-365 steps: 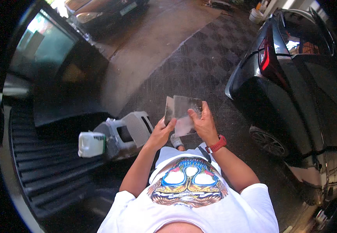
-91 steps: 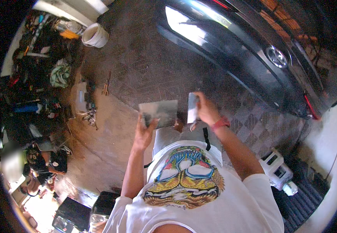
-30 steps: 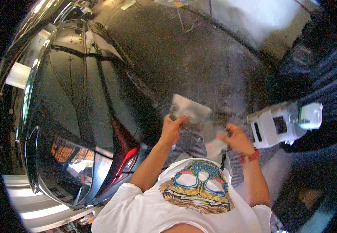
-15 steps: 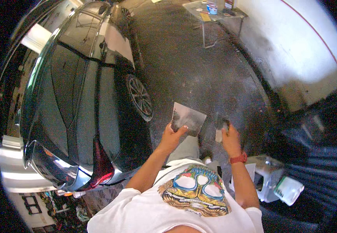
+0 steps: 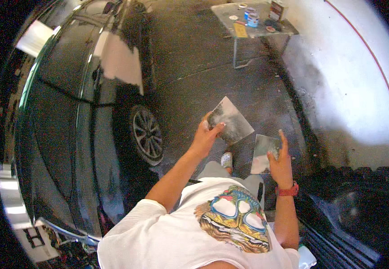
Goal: The person sands the rear trunk area of a black car using sandpaper, then applies a substance from a small container with a brush to the same area. The person repeats the sanding and application steps on the trunk surface.
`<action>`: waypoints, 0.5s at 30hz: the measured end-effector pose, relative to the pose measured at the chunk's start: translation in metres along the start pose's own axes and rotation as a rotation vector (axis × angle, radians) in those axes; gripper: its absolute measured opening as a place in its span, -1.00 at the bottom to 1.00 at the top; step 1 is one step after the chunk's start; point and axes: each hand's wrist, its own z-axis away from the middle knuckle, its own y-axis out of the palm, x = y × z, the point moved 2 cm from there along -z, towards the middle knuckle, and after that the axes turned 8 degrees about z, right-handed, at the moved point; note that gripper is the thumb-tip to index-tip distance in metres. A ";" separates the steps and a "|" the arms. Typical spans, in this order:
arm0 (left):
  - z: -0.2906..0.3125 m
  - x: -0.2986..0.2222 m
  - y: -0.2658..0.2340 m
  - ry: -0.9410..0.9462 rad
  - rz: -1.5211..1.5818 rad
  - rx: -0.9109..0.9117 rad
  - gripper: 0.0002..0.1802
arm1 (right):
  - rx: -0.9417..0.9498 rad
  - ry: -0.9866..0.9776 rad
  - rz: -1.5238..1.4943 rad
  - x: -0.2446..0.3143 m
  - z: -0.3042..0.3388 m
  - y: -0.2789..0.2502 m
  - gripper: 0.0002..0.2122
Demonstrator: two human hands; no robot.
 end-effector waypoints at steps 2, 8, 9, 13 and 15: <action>-0.020 -0.012 0.013 -0.048 -0.072 0.067 -0.39 | -0.296 -0.045 -0.162 -0.013 -0.029 -0.001 -0.72; -0.091 0.016 0.041 -0.164 -0.060 0.454 -0.48 | 0.006 0.029 -0.480 -0.005 -0.147 0.011 -0.81; -0.111 0.020 0.041 -0.109 -0.097 0.417 -0.48 | 0.093 0.037 -0.409 -0.010 -0.166 0.014 -0.80; -0.181 0.003 0.052 0.057 0.019 0.074 -0.51 | 0.286 0.008 -0.267 -0.060 -0.218 0.015 -0.73; -0.206 -0.020 0.055 0.121 0.004 -0.082 -0.53 | 0.284 0.029 -0.296 -0.075 -0.249 0.007 -0.73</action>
